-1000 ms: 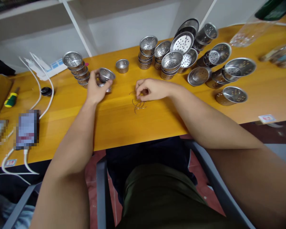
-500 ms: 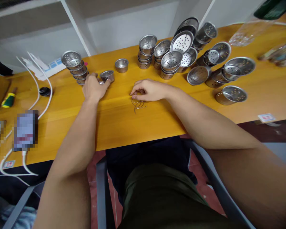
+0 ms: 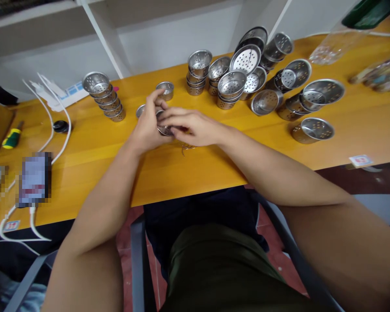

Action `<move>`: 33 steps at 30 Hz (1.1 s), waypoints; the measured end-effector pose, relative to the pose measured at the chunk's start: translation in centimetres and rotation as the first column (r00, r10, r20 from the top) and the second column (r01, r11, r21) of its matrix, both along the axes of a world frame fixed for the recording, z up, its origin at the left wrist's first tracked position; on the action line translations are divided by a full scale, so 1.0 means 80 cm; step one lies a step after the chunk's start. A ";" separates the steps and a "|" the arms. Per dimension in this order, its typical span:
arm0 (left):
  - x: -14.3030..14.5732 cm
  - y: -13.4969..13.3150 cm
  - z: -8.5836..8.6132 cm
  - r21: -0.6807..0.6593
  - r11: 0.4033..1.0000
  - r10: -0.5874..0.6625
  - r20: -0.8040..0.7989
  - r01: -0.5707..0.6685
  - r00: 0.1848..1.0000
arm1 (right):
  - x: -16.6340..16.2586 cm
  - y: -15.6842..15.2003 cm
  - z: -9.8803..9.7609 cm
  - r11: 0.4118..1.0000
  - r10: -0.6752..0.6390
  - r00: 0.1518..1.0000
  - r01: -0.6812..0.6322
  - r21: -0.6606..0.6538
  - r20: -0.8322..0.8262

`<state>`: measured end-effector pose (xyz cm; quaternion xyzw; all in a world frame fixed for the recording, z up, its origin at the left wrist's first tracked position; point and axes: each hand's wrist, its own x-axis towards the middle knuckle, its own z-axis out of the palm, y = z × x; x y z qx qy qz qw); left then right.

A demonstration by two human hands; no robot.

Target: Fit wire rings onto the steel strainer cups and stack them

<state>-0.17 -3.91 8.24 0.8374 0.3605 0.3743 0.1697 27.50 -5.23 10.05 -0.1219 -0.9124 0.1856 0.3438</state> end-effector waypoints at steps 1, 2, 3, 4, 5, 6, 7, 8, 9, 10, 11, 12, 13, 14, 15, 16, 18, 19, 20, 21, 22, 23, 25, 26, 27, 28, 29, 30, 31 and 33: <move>0.003 -0.004 0.002 -0.013 1.000 -0.009 -0.017 0.009 1.000 | 0.000 -0.001 0.001 1.000 0.024 0.999 -0.024 -0.002 0.049; 0.003 -0.006 0.004 -0.012 1.000 -0.014 -0.032 0.013 0.999 | 0.000 -0.001 0.002 0.999 0.035 0.995 -0.034 -0.011 0.090; 0.002 -0.007 0.005 -0.004 1.000 -0.015 -0.045 0.015 0.999 | 0.002 -0.001 0.003 0.999 0.035 0.993 -0.032 -0.023 0.115; 0.000 -0.007 0.006 0.006 1.000 -0.015 -0.056 0.016 0.998 | 0.003 0.000 0.004 0.999 0.029 0.992 -0.025 -0.036 0.122; -0.003 -0.006 0.006 0.016 1.000 -0.016 -0.064 0.017 0.998 | 0.005 0.002 0.005 0.999 0.021 0.994 -0.016 -0.047 0.110; -0.006 -0.004 0.005 0.023 0.999 -0.020 -0.072 0.022 0.997 | 0.006 0.003 0.005 0.998 0.011 0.996 -0.006 -0.059 0.088; -0.009 -0.002 0.004 0.027 0.999 -0.026 -0.081 0.028 0.996 | 0.007 0.004 0.005 0.997 -0.004 0.998 0.008 -0.071 0.062; -0.011 0.000 0.001 0.028 0.999 -0.035 -0.089 0.037 0.995 | 0.007 0.005 0.005 0.996 -0.018 0.999 0.021 -0.085 0.039; -0.012 0.002 -0.002 0.030 0.998 -0.046 -0.094 0.049 0.994 | 0.006 0.006 0.005 0.995 -0.030 0.999 0.032 -0.100 0.022; -0.012 0.004 -0.004 0.034 0.997 -0.060 -0.096 0.064 0.994 | 0.005 0.007 0.005 0.992 -0.041 0.999 0.042 -0.117 0.011; -0.012 0.006 -0.006 0.039 0.996 -0.075 -0.094 0.078 0.993 | 0.003 0.007 0.004 0.989 -0.051 0.999 0.050 -0.136 0.001; -0.012 0.007 -0.008 0.045 0.995 -0.086 -0.088 0.090 0.992 | 0.000 0.007 0.002 0.986 -0.059 0.998 0.056 -0.157 -0.012; -0.011 0.008 -0.009 0.050 0.994 -0.095 -0.082 0.099 0.992 | -0.004 0.007 0.001 0.982 -0.070 0.997 0.063 -0.178 -0.032; -0.011 0.008 -0.010 0.055 0.993 -0.102 -0.079 0.106 0.992 | -0.007 0.007 -0.001 0.976 -0.087 0.994 0.073 -0.203 -0.059; -0.010 0.009 -0.011 0.056 0.992 -0.105 -0.073 0.109 0.992 | -0.011 0.007 -0.003 0.969 -0.107 0.990 0.084 -0.234 -0.086; -0.009 0.009 -0.013 0.055 0.993 -0.104 -0.062 0.108 0.993 | -0.015 0.006 -0.006 0.958 -0.127 0.985 0.092 -0.271 -0.115; -0.006 0.011 -0.017 0.057 0.994 -0.097 -0.028 0.098 0.995 | -0.022 0.005 -0.010 0.930 -0.161 0.973 0.093 -0.355 -0.168; -0.005 0.012 -0.019 0.061 0.994 -0.093 -0.011 0.093 0.996 | -0.025 0.004 -0.012 0.915 -0.178 0.965 0.091 -0.392 -0.192; -0.005 0.013 -0.022 0.066 0.994 -0.088 0.003 0.088 0.996 | -0.027 0.003 -0.013 0.902 -0.196 0.957 0.091 -0.422 -0.213; -0.004 0.014 -0.025 0.072 0.994 -0.086 0.011 0.085 0.996 | -0.029 0.002 -0.014 0.891 -0.215 0.949 0.094 -0.444 -0.230; -0.004 0.016 -0.027 0.081 0.993 -0.086 0.011 0.085 0.996 | -0.030 0.001 -0.014 0.882 -0.229 0.943 0.096 -0.461 -0.241; -0.005 0.018 -0.028 0.094 0.992 -0.088 0.008 0.087 0.996 | -0.030 0.000 -0.015 0.874 -0.233 0.941 0.093 -0.476 -0.245; -0.007 0.022 -0.027 0.125 0.987 -0.096 -0.007 0.096 0.995 | -0.031 -0.001 -0.015 0.862 -0.225 0.944 0.077 -0.501 -0.242; -0.008 0.023 -0.025 0.140 0.985 -0.104 -0.021 0.106 0.994 | -0.031 -0.002 -0.015 0.858 -0.220 0.946 0.071 -0.508 -0.239; -0.009 0.024 -0.023 0.152 0.981 -0.114 -0.036 0.118 0.993 | -0.031 -0.002 -0.015 0.858 -0.218 0.947 0.072 -0.509 -0.235; -0.010 0.024 -0.020 0.159 0.979 -0.122 -0.048 0.129 0.991 | -0.031 -0.002 -0.014 0.860 -0.222 0.948 0.080 -0.504 -0.230; -0.011 0.023 -0.016 0.160 0.978 -0.126 -0.054 0.133 0.991 | -0.031 -0.003 -0.014 0.864 -0.231 0.947 0.094 -0.495 -0.223; -0.011 0.022 -0.013 0.154 0.980 -0.122 -0.057 0.130 0.991 | -0.031 -0.003 -0.013 0.867 -0.241 0.947 0.112 -0.485 -0.212; -0.010 0.019 -0.010 0.142 0.983 -0.112 -0.061 0.119 0.992 | -0.030 -0.004 -0.012 0.869 -0.252 0.948 0.133 -0.477 -0.196; -0.009 0.013 -0.003 0.103 0.991 -0.074 -0.071 0.081 0.995 | -0.027 -0.005 -0.009 0.865 -0.274 0.950 0.174 -0.470 -0.152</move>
